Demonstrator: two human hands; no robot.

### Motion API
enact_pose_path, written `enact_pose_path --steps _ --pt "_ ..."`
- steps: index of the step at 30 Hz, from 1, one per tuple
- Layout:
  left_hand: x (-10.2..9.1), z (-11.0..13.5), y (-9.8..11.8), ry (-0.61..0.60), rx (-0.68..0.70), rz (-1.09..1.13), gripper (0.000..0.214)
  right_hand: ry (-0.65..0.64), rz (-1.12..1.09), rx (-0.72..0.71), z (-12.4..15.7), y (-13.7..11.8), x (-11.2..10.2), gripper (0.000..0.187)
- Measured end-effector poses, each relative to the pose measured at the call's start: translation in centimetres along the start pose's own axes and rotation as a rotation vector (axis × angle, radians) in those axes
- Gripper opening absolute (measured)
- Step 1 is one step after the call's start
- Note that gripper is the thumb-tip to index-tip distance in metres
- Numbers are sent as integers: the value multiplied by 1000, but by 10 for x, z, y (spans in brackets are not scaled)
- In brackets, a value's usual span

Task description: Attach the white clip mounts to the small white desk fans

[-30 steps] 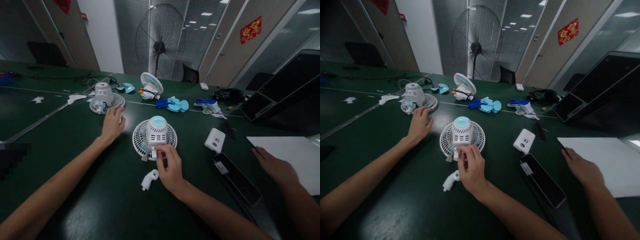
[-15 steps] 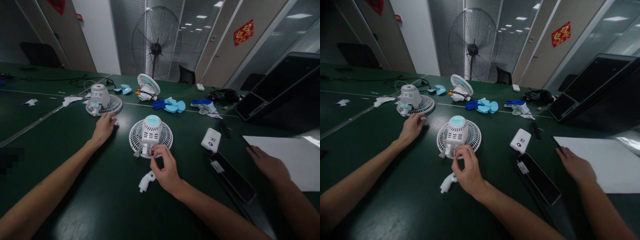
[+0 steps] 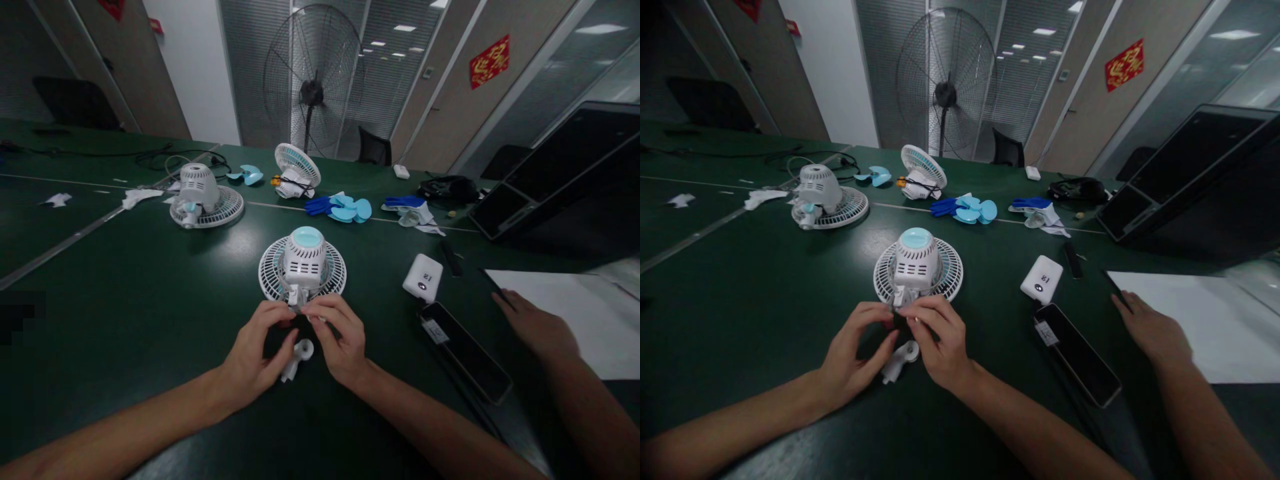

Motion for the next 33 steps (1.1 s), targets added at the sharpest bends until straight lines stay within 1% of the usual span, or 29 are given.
enact_pose_path --steps 2,4,5,6,7,8,9,12,14,15,17,21,23,25,27,29,33 --pt "9 4 0 -188 -8 -82 37 110 15 105 -2 7 -3 23" --pt "18 10 1 -385 -15 -175 40 190 34 197 -4 13 -6 24" --pt "21 13 2 -446 -28 -182 37 208 35 236 -5 16 -6 25" --pt "22 15 2 -470 -58 -149 35 209 30 269 -6 18 -6 26" --pt "22 15 2 -460 -104 -85 34 199 22 295 -7 20 -5 28" --pt "20 15 1 -418 -163 -5 34 178 13 312 -8 21 -4 29" --pt "18 14 -1 -348 -232 78 33 150 6 324 -9 22 -3 30" --pt "6 10 -12 -33 -425 254 25 58 -17 340 -7 24 3 29" --pt "1 11 -22 130 -518 308 18 33 -62 357 -4 26 7 25" --pt "0 13 -27 184 -558 322 16 32 -92 367 -2 27 8 21" --pt "1 16 -38 252 -624 344 14 22 -130 379 0 28 11 15" --pt "-2 19 -52 377 -712 411 19 -3 -90 395 -1 28 11 9" --pt "-5 18 -51 391 -766 440 22 16 -68 419 -2 29 9 8" --pt "-5 15 -46 323 -796 453 27 24 -52 428 -3 29 8 9" --pt "-4 12 -38 239 -787 438 30 23 -38 411 -2 28 7 12" --pt "-1 11 -31 179 -774 416 32 23 -24 385 -2 27 7 17" --pt "7 14 -32 76 -814 459 30 0 4 346 -3 22 8 20"
Point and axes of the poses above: each hand's wrist, its own z-axis away from the middle knuckle, its own x-axis out of the palm, y = z × x, the point moved 4 cm from there along -z, towards the middle knuckle
